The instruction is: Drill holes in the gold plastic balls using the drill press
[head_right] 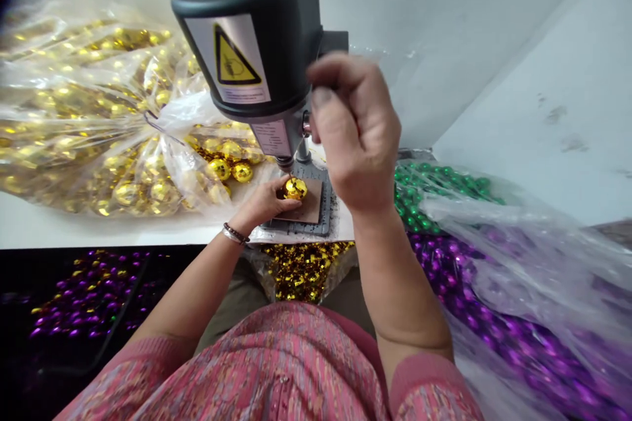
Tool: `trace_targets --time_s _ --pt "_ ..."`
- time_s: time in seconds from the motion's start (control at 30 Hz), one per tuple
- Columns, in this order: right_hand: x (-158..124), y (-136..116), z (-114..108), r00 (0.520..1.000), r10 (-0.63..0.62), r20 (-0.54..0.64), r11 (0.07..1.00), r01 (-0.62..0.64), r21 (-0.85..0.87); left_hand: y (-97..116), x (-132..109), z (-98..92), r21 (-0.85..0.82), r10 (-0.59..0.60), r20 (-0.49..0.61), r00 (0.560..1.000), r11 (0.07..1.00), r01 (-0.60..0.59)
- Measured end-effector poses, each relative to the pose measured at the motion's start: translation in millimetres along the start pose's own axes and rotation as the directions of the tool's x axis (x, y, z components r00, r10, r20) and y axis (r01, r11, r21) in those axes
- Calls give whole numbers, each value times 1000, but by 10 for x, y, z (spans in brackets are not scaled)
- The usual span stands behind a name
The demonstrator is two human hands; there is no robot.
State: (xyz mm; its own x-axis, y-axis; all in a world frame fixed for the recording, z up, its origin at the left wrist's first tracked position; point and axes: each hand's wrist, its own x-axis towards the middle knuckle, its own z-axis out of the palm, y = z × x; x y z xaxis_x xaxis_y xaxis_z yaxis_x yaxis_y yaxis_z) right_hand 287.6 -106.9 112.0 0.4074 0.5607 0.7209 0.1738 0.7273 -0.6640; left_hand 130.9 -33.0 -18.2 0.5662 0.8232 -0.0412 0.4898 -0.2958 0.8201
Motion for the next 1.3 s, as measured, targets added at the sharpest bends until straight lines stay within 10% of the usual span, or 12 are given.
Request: trace_targets --time_s 1.07,1.3 --pt "-565 492 -63 947 -290 -142 957 283 -67 -161 24 54 -114 80 44 996 991 -75" --pt "-157 196 89 950 -239 -201 971 234 -48 -125 -36 79 -65 70 -17 997 995 -71"
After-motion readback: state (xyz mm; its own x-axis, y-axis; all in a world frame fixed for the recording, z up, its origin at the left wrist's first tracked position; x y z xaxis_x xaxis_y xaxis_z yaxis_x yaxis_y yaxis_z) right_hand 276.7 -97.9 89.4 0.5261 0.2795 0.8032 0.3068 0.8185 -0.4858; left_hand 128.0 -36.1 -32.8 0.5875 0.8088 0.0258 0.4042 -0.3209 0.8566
